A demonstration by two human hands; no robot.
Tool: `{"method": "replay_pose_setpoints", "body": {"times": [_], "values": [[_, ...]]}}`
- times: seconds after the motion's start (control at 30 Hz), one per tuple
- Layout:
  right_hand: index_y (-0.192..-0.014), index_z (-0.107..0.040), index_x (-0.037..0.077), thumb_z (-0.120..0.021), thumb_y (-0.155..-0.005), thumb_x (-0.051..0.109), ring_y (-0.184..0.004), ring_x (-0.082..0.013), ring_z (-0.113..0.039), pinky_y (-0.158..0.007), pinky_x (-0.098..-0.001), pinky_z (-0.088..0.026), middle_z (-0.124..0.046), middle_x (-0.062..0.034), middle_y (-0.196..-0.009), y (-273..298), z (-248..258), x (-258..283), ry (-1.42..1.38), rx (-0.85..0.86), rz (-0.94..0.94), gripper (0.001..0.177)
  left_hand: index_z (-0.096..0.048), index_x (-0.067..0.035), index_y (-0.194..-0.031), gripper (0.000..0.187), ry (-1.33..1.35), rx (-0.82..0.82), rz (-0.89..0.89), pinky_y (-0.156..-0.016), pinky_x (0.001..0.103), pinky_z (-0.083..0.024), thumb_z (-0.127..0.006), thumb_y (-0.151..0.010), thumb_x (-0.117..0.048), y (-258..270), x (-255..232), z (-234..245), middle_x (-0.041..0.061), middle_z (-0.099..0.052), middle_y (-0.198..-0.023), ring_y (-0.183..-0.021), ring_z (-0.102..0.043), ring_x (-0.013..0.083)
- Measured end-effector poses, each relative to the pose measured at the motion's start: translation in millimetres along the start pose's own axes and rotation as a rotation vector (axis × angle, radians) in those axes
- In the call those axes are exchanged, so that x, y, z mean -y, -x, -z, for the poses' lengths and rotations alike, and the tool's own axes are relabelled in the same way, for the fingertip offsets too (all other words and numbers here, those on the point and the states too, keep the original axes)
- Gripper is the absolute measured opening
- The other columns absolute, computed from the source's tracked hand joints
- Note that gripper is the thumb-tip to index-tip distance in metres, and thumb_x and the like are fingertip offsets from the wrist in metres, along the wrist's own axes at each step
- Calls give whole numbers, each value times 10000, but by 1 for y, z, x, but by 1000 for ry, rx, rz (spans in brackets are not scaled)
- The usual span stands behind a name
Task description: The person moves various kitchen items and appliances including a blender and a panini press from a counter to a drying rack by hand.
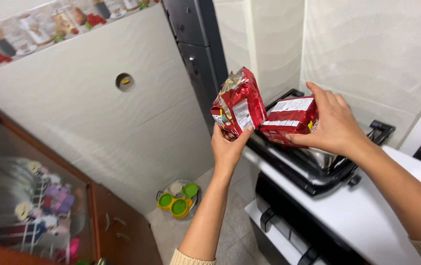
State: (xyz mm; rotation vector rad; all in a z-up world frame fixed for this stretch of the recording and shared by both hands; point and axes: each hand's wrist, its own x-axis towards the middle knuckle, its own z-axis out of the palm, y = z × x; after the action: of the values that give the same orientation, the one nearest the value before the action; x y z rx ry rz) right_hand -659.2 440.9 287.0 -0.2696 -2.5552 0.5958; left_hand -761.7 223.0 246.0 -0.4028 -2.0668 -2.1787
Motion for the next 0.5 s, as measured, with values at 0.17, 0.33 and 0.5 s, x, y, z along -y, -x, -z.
{"method": "replay_pose_setpoints", "body": {"times": [0.17,0.33,0.5], "values": [[-1630,-284,102,-865,-571,535,-1349,-433,-407,-1098,-537,-347,-464,-199,-1500,63,-2,49,-3,44,12,1284,-665,-105,-1147,506,18,-38,-19,-845,271,-597,-860,-697,-225,60,10,65,46,-787,-1061,-918,-738,123],[-1598,-329,108,-849,-579,516,-1406,-357,-407,-1123,-506,-328,-445,-188,-1534,122,-8,89,-149,102,-34,1215,-636,-101,-1166,522,86,-91,63,-829,274,-602,-860,-708,-210,125,11,118,57,-760,-1087,-921,-737,146],[-1521,-490,168,-884,-567,410,-1334,-310,-535,-1125,-429,-380,-560,-164,-1406,188,-40,100,-507,117,-112,1060,-597,-83,-1212,557,143,-139,105,-857,322,-628,-879,-734,-134,184,26,156,97,-712,-1131,-955,-735,194]]}}
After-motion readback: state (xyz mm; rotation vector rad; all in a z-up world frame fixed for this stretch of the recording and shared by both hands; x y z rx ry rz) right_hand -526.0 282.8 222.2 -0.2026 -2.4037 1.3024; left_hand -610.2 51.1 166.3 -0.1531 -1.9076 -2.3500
